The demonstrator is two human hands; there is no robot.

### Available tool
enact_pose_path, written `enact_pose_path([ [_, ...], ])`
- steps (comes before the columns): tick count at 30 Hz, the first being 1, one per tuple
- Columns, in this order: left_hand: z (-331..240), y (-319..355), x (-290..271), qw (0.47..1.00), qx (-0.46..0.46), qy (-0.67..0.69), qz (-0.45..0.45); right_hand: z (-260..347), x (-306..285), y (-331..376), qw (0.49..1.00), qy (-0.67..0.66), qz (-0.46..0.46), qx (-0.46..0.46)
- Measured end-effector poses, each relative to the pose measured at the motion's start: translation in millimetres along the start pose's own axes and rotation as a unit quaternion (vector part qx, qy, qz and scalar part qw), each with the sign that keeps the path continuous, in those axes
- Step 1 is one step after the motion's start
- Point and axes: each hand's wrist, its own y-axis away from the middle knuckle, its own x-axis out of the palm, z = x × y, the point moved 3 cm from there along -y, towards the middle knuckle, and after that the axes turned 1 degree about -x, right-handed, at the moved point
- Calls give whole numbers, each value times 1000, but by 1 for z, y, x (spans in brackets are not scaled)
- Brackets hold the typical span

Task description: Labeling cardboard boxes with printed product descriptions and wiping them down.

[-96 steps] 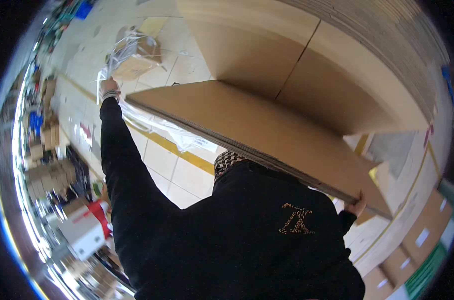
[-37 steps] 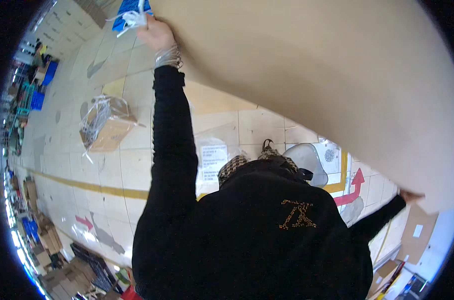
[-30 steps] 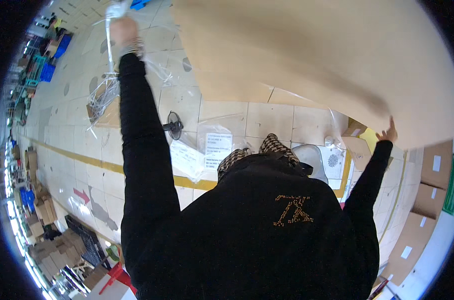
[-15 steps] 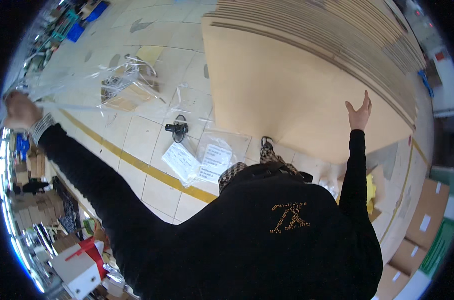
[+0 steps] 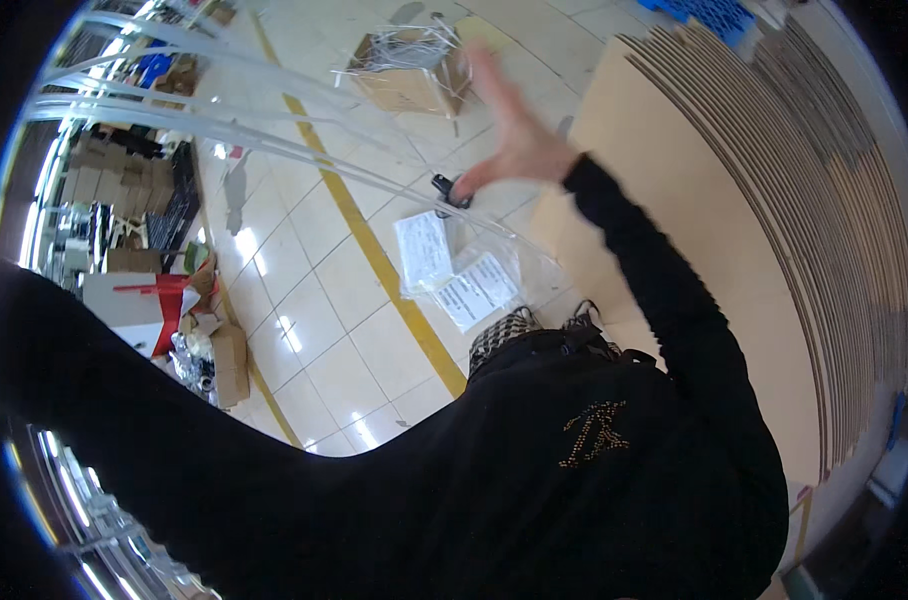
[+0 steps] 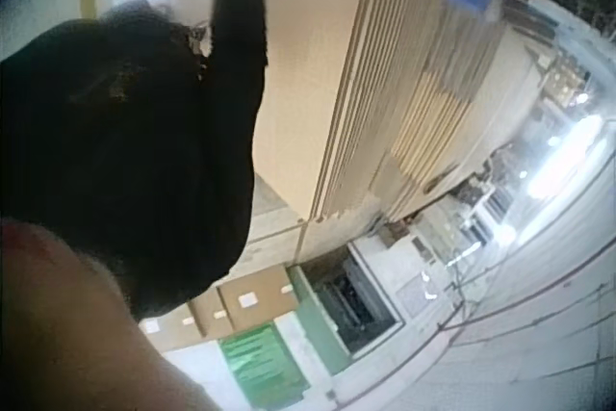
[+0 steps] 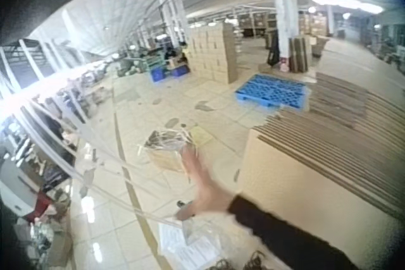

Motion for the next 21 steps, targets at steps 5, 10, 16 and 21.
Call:
enact_pose_path([
  [5,-32,-6,-87,993,40,-94,-54,32,115,-55,991,-68,-56,97],
  [10,-55,-10,-166,981,68,-153,-102,-6,130,-115,956,-266,117,46],
  [16,-70,31,-224,966,84,-173,-173,-42,60,9,842,-497,52,204],
  [21,19,120,-120,991,-25,-108,-72,23,-105,-94,845,-497,-183,76],
])
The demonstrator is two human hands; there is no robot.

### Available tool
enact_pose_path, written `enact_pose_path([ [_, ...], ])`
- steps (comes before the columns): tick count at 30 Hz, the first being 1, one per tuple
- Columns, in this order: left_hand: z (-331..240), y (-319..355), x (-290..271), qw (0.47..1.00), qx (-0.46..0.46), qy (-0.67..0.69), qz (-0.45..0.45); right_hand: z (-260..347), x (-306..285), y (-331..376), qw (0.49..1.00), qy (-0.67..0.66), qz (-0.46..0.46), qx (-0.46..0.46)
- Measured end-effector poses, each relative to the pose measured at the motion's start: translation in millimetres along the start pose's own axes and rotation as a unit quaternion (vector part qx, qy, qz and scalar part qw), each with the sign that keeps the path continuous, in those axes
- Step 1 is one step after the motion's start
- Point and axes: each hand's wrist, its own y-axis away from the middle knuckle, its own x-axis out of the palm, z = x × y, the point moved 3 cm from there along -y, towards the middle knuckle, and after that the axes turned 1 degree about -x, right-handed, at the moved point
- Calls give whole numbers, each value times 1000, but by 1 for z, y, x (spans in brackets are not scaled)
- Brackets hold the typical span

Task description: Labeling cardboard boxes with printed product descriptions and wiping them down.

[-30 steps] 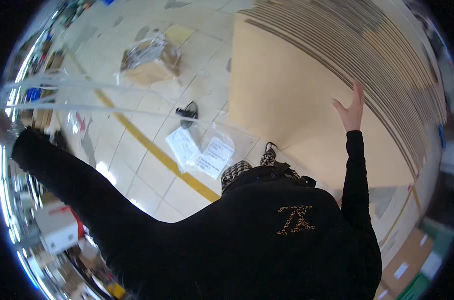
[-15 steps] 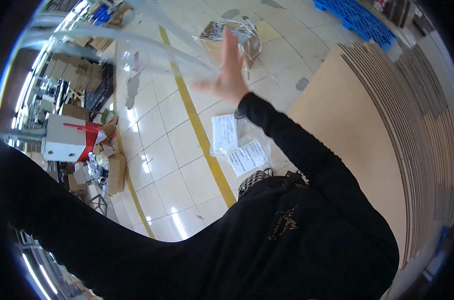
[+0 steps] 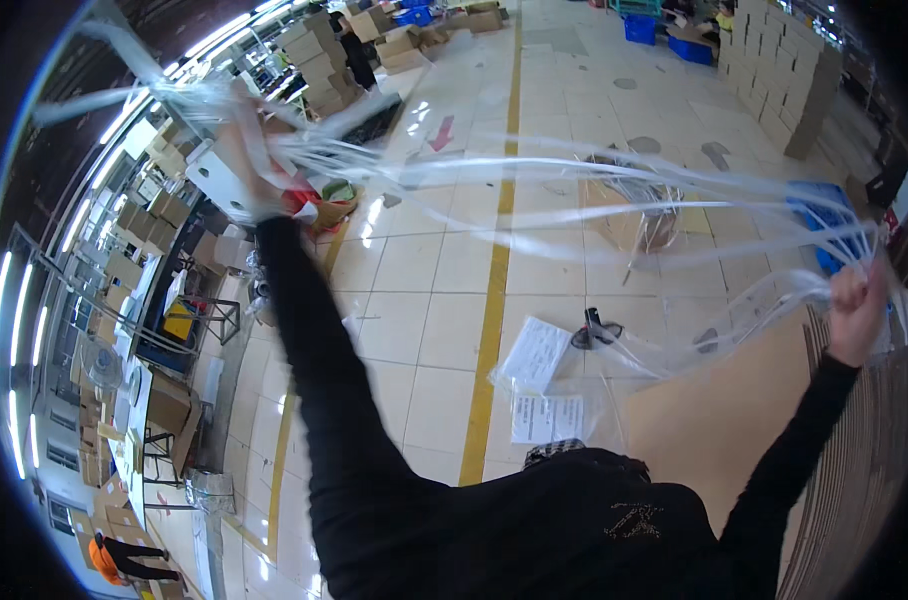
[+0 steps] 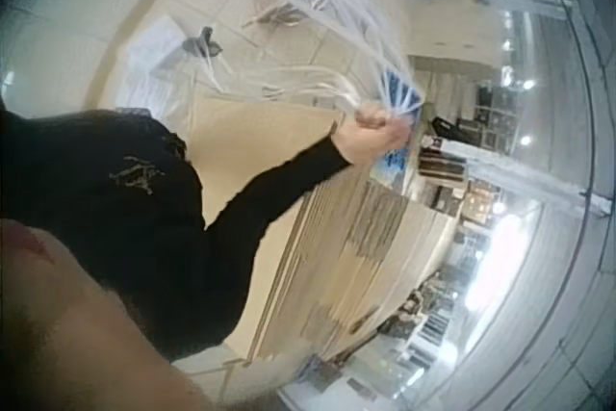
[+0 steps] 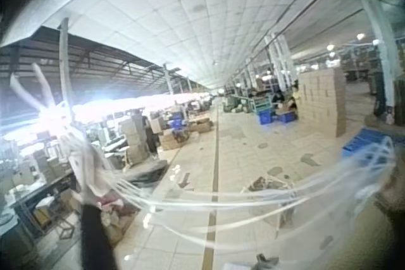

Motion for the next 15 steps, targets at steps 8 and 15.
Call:
enact_pose_path([
  [8,-65,290,263,788,-147,219,556,-99,138,27,869,435,234,-8],
  [15,-83,402,314,689,-212,331,609,-75,-37,45,948,210,77,225],
])
